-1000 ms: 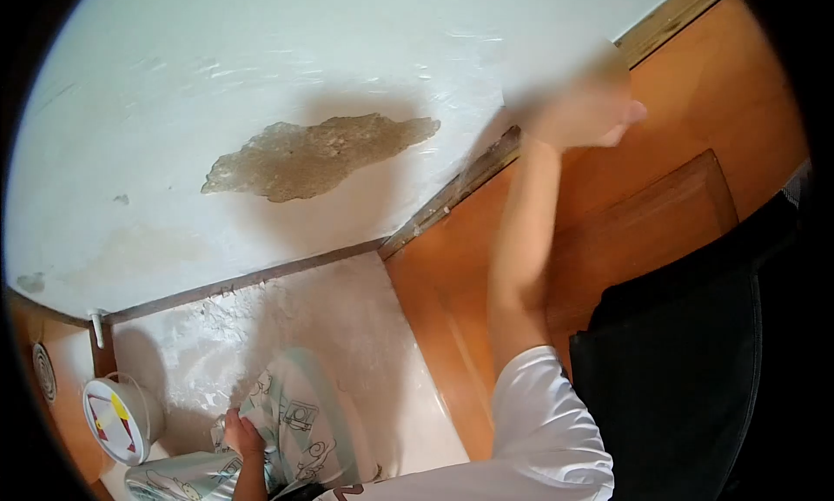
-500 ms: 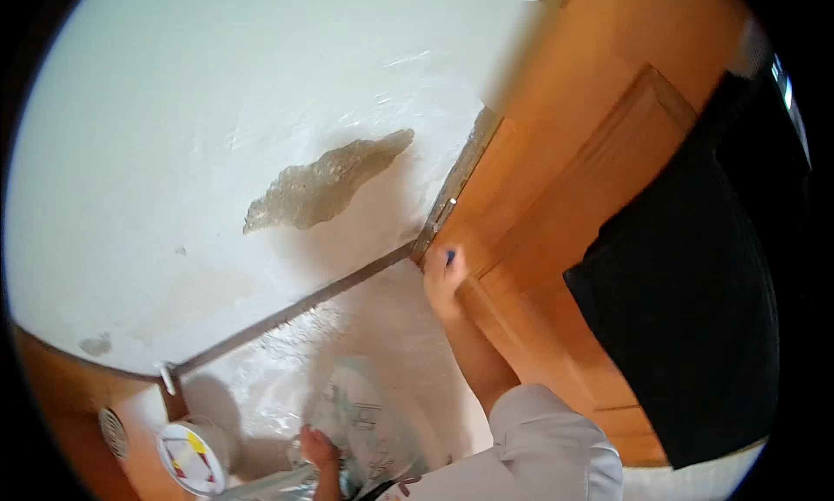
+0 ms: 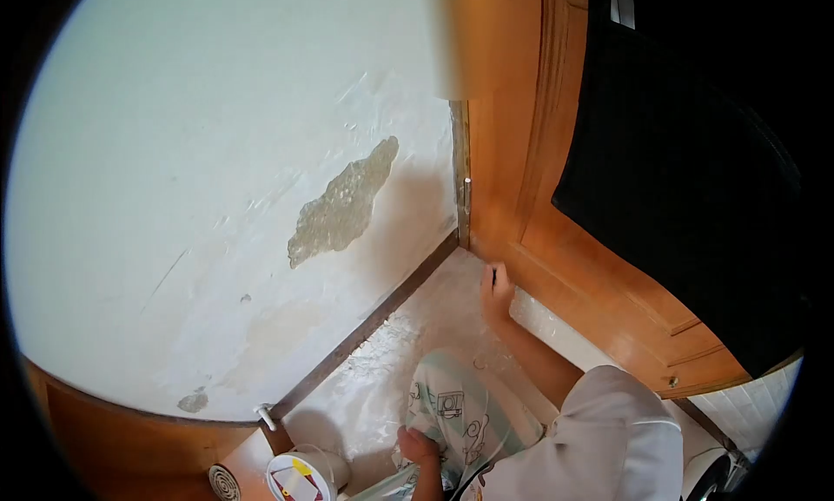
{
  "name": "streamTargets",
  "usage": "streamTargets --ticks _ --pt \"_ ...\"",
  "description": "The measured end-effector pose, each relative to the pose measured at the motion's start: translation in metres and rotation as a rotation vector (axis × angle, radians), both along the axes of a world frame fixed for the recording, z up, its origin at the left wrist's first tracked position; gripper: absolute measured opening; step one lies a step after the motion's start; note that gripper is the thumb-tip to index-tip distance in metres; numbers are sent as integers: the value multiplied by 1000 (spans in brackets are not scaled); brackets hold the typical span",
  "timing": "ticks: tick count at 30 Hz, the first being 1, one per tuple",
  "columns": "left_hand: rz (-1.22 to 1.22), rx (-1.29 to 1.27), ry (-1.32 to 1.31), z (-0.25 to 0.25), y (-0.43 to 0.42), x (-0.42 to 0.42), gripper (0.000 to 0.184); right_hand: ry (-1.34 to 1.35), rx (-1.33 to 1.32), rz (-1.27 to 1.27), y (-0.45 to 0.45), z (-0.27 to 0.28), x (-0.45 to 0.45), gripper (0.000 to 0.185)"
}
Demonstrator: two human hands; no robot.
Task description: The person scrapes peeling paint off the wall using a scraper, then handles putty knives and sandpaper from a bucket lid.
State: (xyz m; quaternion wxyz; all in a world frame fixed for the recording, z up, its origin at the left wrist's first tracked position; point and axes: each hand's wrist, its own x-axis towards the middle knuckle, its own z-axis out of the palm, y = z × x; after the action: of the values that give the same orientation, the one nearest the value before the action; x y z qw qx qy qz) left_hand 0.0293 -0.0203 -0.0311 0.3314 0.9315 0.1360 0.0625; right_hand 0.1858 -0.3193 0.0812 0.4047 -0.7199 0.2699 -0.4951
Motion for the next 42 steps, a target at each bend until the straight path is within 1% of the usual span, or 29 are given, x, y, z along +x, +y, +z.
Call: streamTargets --ticks 1,3,5,7,8,9,11,12,13,15,16,18,19,22,25,26,27,28,29,30,31,34,36,37,38,40,42 --pt "-15 -8 -11 8 -2 0 39 -72 84 46 -4 12 13 16" --pt "-15 -1 -59 11 -4 -2 36 -219 189 177 -6 58 32 17" --pt "17 29 -133 7 -6 1 33 -411 224 388 -10 112 53 32" --pt "44 13 35 19 -8 2 39 -494 132 381 -15 171 76 37" --pt "57 3 121 24 -9 3 42 -620 77 442 -14 209 81 40" --pt "57 42 -9 5 -5 2 30 -712 133 517 -6 253 78 41" --pt "66 56 18 -3 -3 2 30 -890 169 577 3 322 79 43" --pt "69 65 30 -3 -3 4 30 -956 79 584 3 346 83 43" --pt "72 47 42 0 -4 5 32 -1023 -10 589 3 365 88 43" --pt "54 61 35 -7 -1 3 33 -1132 11 634 7 396 90 41" --pt "45 71 32 -5 0 4 34 -1187 25 654 8 405 97 40" --pt "81 66 57 4 -4 7 41 -1215 9 623 -8 400 147 36" --pt "99 62 75 8 -7 6 45 -1223 1 607 -9 400 158 34" --pt "57 30 66 3 -3 6 45 -1256 -21 619 -16 407 160 34" --pt "33 43 87 5 -2 6 36 -1336 23 638 -16 412 164 35" --pt "37 64 35 -18 5 -1 35 -1293 35 671 -18 412 163 34" --pt "45 85 -30 -52 12 0 35 -1263 43 706 -19 415 163 34" --pt "47 108 -90 -55 12 1 35 -1227 54 735 -21 416 162 34" --pt "47 66 -27 -57 13 -4 35 -1231 51 728 -19 413 163 34" --pt "49 19 28 -17 3 4 36 -1242 44 728 -16 410 166 34" --pt "53 -20 89 5 -2 5 36 -1250 45 724 -14 406 168 34" --pt "40 41 -32 -1 -2 4 35 -1279 15 717 -11 414 171 34" --pt "-1 99 -82 -41 10 4 35 -1232 66 684 -7 417 163 35" --pt "-28 132 -96 -45 13 -1 35 -1197 95 659 -7 414 159 35" --pt "-10 115 -51 -49 15 -8 35 -1183 53 646 -7 412 158 35" --pt "29 76 19 -19 5 3 34 -1172 -39 627 -7 415 161 36" --pt "40 30 95 3 -2 10 34 -1121 -50 639 -7 407 175 40"
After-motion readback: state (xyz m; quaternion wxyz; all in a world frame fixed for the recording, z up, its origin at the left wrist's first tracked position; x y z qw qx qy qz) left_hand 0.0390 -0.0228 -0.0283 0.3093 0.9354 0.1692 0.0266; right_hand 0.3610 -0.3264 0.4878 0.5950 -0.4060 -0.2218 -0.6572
